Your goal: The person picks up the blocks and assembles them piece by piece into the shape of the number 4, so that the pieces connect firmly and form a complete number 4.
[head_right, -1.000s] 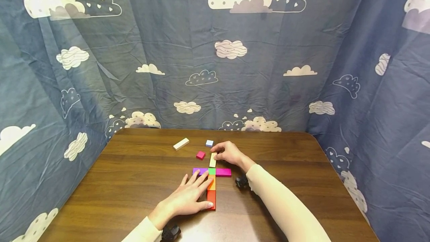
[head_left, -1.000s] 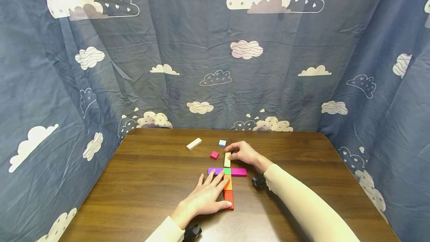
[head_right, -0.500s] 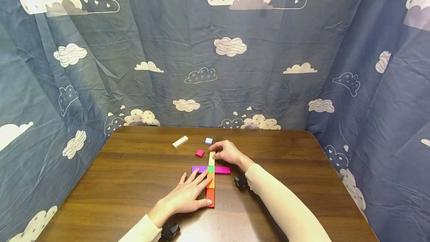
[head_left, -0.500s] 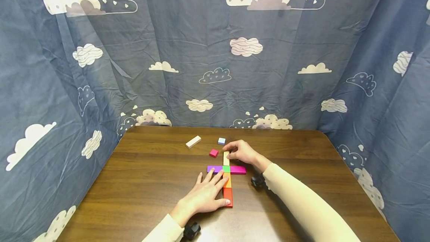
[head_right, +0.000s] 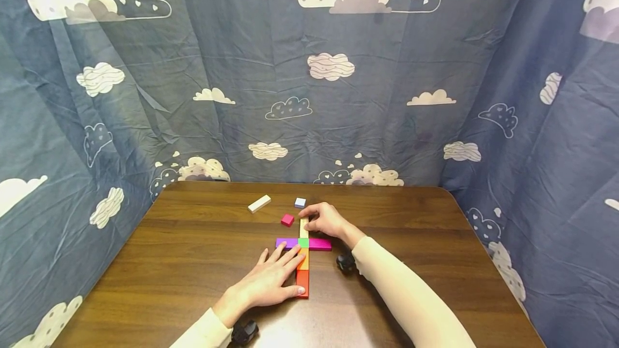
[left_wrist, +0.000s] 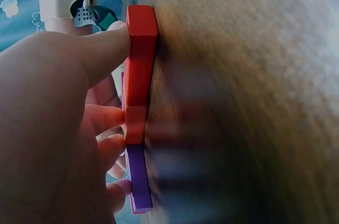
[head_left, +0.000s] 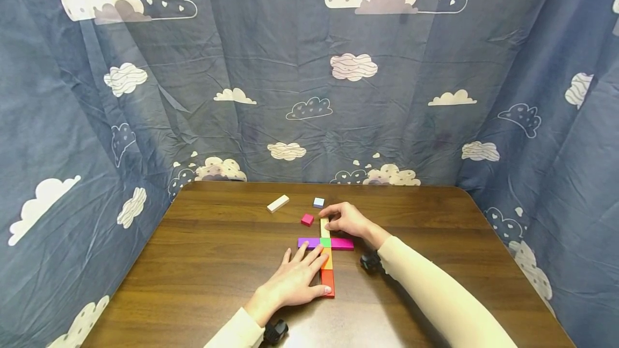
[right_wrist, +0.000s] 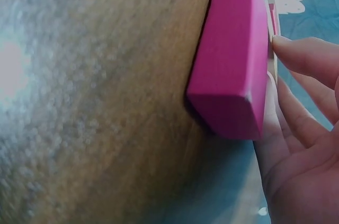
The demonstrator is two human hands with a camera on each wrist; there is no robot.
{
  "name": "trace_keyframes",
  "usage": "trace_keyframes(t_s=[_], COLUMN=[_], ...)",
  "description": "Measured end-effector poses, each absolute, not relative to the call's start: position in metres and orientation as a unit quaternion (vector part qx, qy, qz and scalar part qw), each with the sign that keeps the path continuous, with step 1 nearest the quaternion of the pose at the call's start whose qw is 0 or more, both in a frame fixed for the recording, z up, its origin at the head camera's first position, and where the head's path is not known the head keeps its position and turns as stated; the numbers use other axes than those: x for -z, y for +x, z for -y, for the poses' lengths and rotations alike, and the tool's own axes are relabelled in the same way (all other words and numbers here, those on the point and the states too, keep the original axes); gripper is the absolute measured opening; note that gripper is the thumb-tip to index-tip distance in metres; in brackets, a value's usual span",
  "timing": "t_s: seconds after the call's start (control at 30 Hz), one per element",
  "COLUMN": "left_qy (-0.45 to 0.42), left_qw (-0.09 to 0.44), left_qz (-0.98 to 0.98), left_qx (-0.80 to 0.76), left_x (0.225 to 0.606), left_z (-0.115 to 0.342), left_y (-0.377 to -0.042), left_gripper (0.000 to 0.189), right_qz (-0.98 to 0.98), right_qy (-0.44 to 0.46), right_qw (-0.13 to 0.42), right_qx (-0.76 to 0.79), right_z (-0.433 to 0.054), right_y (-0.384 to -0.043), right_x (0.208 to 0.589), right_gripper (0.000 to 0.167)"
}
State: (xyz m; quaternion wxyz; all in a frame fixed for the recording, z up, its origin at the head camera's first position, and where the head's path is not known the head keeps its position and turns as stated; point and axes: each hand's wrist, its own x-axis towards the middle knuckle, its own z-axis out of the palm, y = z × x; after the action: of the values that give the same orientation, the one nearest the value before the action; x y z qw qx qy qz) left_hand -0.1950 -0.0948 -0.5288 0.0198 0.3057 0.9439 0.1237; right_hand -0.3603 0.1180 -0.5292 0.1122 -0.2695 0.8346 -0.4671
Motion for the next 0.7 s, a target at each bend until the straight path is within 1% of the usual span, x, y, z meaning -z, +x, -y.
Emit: trace_keyframes(t_s=[0.7], left_qy=[0.302], left_qw=[0.025], left_qz=[-0.944], left_qx=[-0.128], left_x=[0.5282], left_z=[0.0934], left_y=[-0.1954], left_gripper=[0.076], right_qz=[-0.842], right_qy=[-0.267], right_qw=[0.104], right_qx=[0.457], right_z=[-0.1186], right_y=[-0.3566], right_x=[0.5282], right_gripper=[0.034])
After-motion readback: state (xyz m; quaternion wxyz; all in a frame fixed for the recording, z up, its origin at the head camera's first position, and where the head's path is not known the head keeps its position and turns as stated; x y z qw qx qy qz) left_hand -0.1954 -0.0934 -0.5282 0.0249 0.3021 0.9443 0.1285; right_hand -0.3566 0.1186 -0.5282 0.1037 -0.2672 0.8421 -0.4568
